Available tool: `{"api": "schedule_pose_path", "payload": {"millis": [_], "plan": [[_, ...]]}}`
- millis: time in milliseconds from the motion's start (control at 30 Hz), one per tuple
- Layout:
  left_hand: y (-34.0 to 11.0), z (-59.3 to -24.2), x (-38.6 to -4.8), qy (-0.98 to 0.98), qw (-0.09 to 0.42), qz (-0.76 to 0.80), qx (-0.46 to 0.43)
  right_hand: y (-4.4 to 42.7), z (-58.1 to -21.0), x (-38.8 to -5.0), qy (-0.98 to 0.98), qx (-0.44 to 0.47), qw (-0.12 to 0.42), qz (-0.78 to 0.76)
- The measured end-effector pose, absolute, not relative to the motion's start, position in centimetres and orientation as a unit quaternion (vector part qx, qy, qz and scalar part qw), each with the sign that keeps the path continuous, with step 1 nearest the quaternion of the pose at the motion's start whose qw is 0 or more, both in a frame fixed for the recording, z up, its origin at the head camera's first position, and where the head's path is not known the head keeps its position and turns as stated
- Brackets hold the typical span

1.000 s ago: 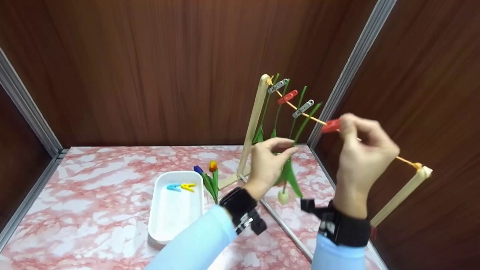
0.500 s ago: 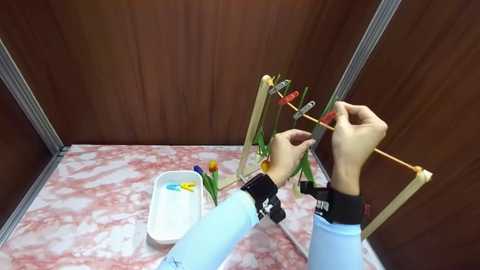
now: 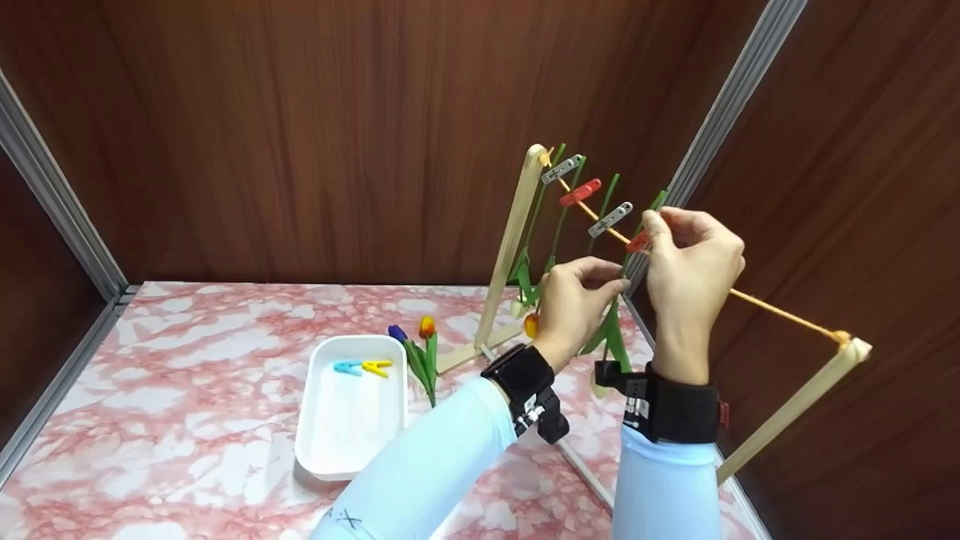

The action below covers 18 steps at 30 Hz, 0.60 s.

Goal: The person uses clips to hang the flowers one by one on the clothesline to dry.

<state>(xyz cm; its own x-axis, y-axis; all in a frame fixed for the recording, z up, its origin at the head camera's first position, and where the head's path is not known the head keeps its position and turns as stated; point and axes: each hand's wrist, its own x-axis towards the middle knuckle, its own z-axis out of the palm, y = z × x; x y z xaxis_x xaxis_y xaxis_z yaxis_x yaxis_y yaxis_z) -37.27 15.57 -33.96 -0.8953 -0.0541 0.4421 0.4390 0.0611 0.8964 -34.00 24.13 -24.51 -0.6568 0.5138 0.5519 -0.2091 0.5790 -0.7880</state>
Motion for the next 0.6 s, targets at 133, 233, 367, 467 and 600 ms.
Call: {"api": "schedule_pose_path", "payload": {"millis": [133,233,367,467,600], "plan": [[15.4,-34.1,-37.5,-0.702,0.179,-0.674,-0.141,24.4,-23.9,-33.5,-0.824,-0.112,0.354,0.429],[15.1,-34.3,-37.6,-0.7,0.178,-0.676,-0.146,24.7,-23.4,-33.1,-0.85,-0.112,0.321,0.403],[14.8,-34.6,-37.5,-0.7,0.176,-0.676,-0.148,24.7,-23.1,-33.1,-0.865,-0.103,0.307,0.382],[14.8,-34.7,-37.4,-0.7,0.172,-0.678,-0.144,24.6,-23.2,-33.1,-0.865,-0.1,0.317,0.376],[15.0,-34.7,-37.3,-0.699,0.168,-0.681,-0.142,24.6,-23.4,-33.2,-0.861,-0.094,0.343,0.364]]}}
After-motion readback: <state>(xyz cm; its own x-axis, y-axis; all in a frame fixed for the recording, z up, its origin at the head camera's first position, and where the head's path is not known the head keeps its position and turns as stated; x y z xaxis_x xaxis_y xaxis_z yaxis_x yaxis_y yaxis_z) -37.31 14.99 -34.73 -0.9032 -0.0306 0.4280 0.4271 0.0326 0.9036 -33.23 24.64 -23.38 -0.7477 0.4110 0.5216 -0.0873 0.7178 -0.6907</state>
